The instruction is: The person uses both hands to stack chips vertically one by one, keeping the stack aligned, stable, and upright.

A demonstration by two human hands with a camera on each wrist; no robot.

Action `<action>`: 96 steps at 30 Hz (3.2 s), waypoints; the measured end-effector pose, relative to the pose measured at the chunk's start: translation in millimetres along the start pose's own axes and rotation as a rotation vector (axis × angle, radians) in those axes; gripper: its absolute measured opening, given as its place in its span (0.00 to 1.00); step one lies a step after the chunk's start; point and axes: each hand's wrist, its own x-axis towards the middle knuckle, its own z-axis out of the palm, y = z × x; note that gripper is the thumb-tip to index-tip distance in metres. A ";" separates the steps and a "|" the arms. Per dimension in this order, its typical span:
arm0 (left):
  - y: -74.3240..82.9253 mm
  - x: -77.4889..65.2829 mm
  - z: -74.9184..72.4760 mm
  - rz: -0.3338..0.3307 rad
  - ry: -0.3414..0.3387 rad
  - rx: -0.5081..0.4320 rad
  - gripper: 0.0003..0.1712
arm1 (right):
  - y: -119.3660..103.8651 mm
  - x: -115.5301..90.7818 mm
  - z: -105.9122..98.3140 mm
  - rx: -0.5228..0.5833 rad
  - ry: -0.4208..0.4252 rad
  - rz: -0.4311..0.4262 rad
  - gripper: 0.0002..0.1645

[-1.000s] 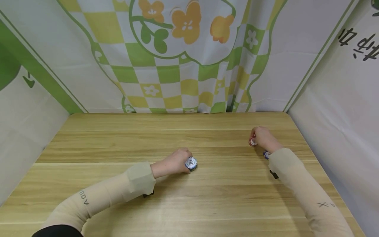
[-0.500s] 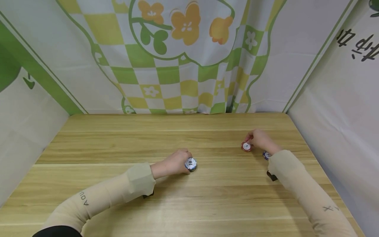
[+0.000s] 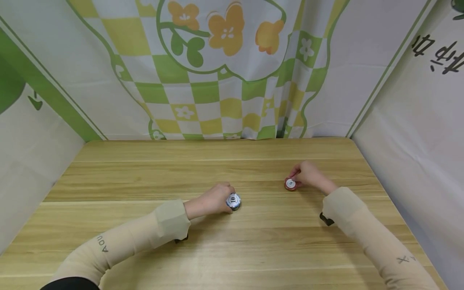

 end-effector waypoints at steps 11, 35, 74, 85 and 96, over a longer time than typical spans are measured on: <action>-0.5 0.6 0.9 -0.002 -0.003 0.011 0.24 | -28.9 -2.0 14.5 0.022 -0.006 0.078 0.09; -0.6 2.0 0.6 -0.005 -0.004 0.011 0.23 | -60.9 -2.2 46.9 0.257 -0.023 0.100 0.13; -1.8 2.7 0.4 0.039 0.038 0.065 0.19 | -89.1 1.5 98.4 0.555 -0.095 0.152 0.15; -2.7 2.3 0.5 0.050 0.040 0.056 0.19 | -94.3 4.8 107.4 0.562 -0.075 0.170 0.14; -3.3 2.9 1.8 0.047 0.045 0.031 0.18 | -95.3 7.2 114.2 0.543 -0.086 0.213 0.12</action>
